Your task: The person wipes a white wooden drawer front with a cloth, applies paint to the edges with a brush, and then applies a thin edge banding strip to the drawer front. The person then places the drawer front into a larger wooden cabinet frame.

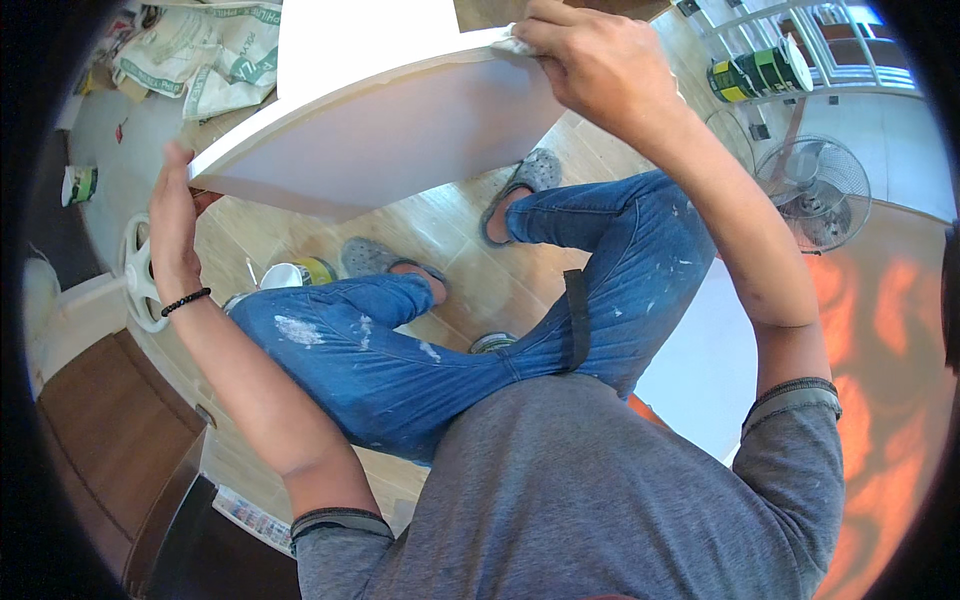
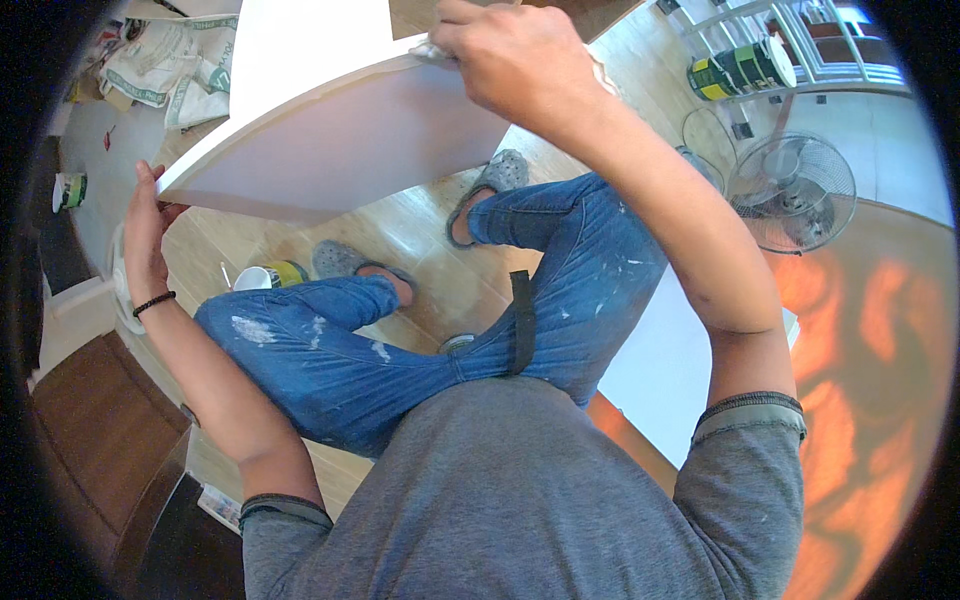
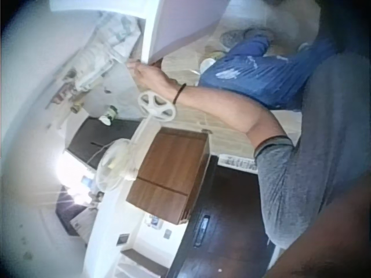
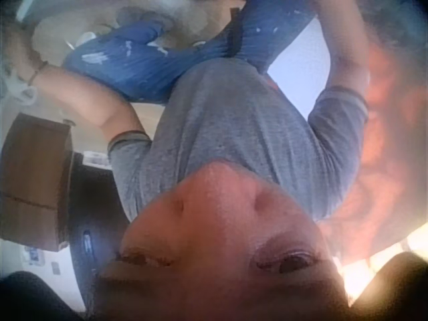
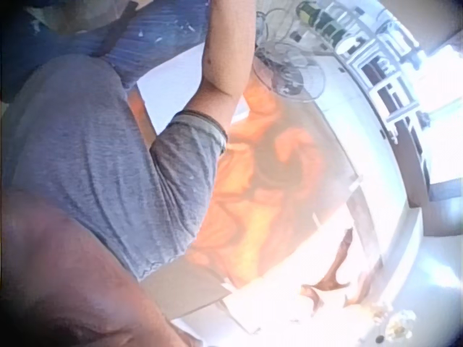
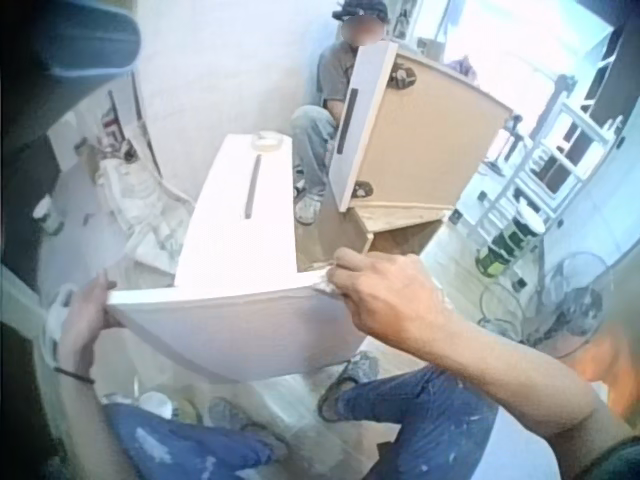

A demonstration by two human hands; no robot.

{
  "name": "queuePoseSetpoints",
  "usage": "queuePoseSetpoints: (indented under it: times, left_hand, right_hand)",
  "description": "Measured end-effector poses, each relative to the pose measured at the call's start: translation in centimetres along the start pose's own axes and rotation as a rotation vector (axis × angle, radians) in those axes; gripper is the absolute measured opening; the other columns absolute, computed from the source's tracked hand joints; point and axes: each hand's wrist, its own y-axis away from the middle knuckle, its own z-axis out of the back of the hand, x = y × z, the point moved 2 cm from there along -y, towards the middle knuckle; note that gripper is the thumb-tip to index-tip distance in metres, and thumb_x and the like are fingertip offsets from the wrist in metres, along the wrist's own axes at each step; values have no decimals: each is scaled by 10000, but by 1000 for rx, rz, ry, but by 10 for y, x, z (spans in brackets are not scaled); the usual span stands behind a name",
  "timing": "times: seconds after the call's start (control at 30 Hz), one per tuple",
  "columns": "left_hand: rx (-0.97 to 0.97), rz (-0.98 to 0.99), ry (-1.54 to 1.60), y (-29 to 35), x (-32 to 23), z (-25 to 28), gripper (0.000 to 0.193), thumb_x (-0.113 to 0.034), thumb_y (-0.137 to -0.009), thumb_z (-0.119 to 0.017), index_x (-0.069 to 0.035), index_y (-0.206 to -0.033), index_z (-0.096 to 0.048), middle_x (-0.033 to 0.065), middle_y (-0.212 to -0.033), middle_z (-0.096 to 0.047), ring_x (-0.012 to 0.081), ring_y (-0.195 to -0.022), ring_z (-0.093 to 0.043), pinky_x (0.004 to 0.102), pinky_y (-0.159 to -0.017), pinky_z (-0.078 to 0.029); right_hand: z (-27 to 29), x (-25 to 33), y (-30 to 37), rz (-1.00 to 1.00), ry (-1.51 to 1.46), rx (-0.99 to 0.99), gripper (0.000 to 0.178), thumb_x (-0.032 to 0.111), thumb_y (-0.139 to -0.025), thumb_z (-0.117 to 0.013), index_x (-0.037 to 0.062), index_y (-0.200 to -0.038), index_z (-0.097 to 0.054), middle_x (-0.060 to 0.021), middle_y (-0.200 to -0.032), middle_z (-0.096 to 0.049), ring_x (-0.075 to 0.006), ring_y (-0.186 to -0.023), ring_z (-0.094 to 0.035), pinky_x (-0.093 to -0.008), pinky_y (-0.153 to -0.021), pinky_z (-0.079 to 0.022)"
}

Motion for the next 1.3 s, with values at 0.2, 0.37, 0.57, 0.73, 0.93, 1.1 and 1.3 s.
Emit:
queuePoseSetpoints:
  times: [0.2,0.37,0.57,0.73,0.93,1.1,1.3]
  left_hand:
    - [-30,-29,-32,3,-6,-3,881,-679,-1035,-436,105,-1424,-532,223,-1372,-600,268,-1108,-660,374,-959,-546]
    - [-9,-46,-11,-5,4,-4,880,-673,-1040,-431,111,-1428,-523,227,-1385,-594,270,-1109,-660,372,-965,-542]
    - [14,-24,12,-2,-4,-8,880,-677,-1038,-430,106,-1427,-527,226,-1384,-596,264,-1116,-657,366,-967,-537]
    - [-37,-36,-50,4,-5,-1,894,-689,-1029,-438,102,-1436,-522,227,-1397,-592,260,-1120,-656,365,-974,-532]
    - [-22,-41,-27,-6,2,-7,889,-690,-1032,-428,99,-1431,-529,221,-1366,-608,255,-1115,-656,370,-979,-528]
    - [3,14,-5,0,3,7,877,-683,-1037,-426,95,-1427,-534,215,-1333,-622,251,-1115,-655,376,-977,-527]
    - [-33,-36,-64,0,4,7,866,-671,-1045,-417,97,-1429,-530,224,-1356,-605,259,-1120,-648,385,-961,-537]
  right_hand:
    - [-30,68,-40,206,-77,-271,73,97,-819,-643,54,-820,-702,-75,-971,-718,-260,-791,-757,-395,-645,-606]
    - [-20,41,-30,171,-39,-108,90,108,-835,-633,53,-854,-701,-77,-963,-695,-263,-794,-743,-397,-647,-597]
    - [-6,14,-8,132,-16,-78,86,64,-835,-601,25,-873,-668,-107,-965,-650,-281,-804,-715,-398,-659,-587]
    - [-30,62,-42,276,-96,-237,96,101,-834,-632,40,-867,-698,-92,-961,-695,-268,-786,-740,-400,-644,-599]
    - [-9,16,-11,124,-32,-70,96,95,-842,-607,35,-858,-679,-107,-941,-650,-281,-790,-712,-407,-634,-579]
    - [-4,16,-11,67,24,-28,89,87,-818,-611,59,-837,-693,-78,-933,-652,-282,-810,-713,-407,-644,-579]
    - [-39,114,-73,176,-210,-151,153,142,-827,-635,56,-904,-737,-95,-938,-730,-286,-803,-755,-411,-682,-607]
